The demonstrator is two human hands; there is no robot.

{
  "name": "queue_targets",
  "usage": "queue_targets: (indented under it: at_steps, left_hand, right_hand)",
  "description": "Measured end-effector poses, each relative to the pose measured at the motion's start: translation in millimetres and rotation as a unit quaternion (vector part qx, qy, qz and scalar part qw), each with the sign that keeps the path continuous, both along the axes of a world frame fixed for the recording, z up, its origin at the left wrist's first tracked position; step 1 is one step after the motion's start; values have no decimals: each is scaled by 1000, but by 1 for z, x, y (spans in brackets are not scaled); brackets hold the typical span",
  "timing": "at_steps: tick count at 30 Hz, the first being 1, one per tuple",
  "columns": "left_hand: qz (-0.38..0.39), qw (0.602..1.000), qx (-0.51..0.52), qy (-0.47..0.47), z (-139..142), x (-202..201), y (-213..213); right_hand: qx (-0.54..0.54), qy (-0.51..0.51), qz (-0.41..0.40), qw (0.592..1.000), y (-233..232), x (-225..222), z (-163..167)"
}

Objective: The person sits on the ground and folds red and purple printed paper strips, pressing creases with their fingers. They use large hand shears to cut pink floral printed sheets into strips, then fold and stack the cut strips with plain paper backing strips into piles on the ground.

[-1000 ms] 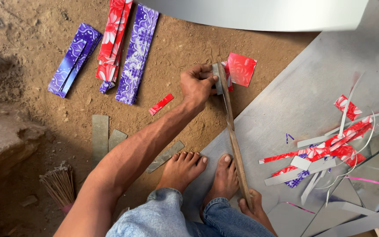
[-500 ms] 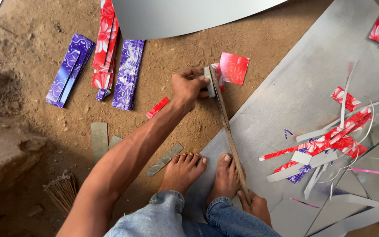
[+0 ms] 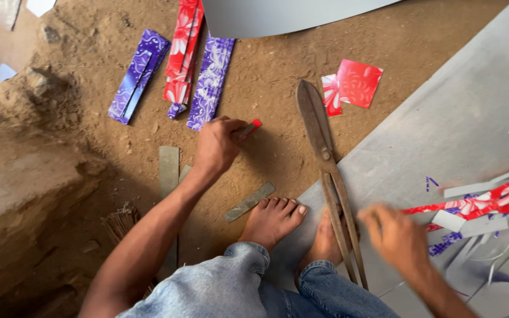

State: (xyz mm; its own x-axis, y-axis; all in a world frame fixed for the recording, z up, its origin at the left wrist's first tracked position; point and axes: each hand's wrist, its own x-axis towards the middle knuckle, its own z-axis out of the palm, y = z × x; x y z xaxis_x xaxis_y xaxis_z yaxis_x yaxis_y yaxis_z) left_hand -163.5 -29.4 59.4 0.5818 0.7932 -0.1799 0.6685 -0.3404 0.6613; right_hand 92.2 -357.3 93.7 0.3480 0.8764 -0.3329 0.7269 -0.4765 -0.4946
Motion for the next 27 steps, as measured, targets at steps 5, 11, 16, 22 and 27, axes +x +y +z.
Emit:
queue_targets:
  at_steps: [5,11,16,22,27]
  left_hand:
    - [-20,996,78,36,3,0,-19]
    - [-54,990,108,72,0,-2,-24]
    - [-41,990,131,24,-3,-9,-25]
    - [11,994,109,-8,-4,-14,-13]
    - [15,994,98,54,-8,-10,-5]
  right_hand:
    - [103,-91,99,986,147,44,-15]
    - [92,-143,175,970,232,42,-39]
    - [121,-11,73,990,230,53,-45]
    - [203,230,-123,944,183,65,-42]
    - [218,284,-179,916,150,51,-45]
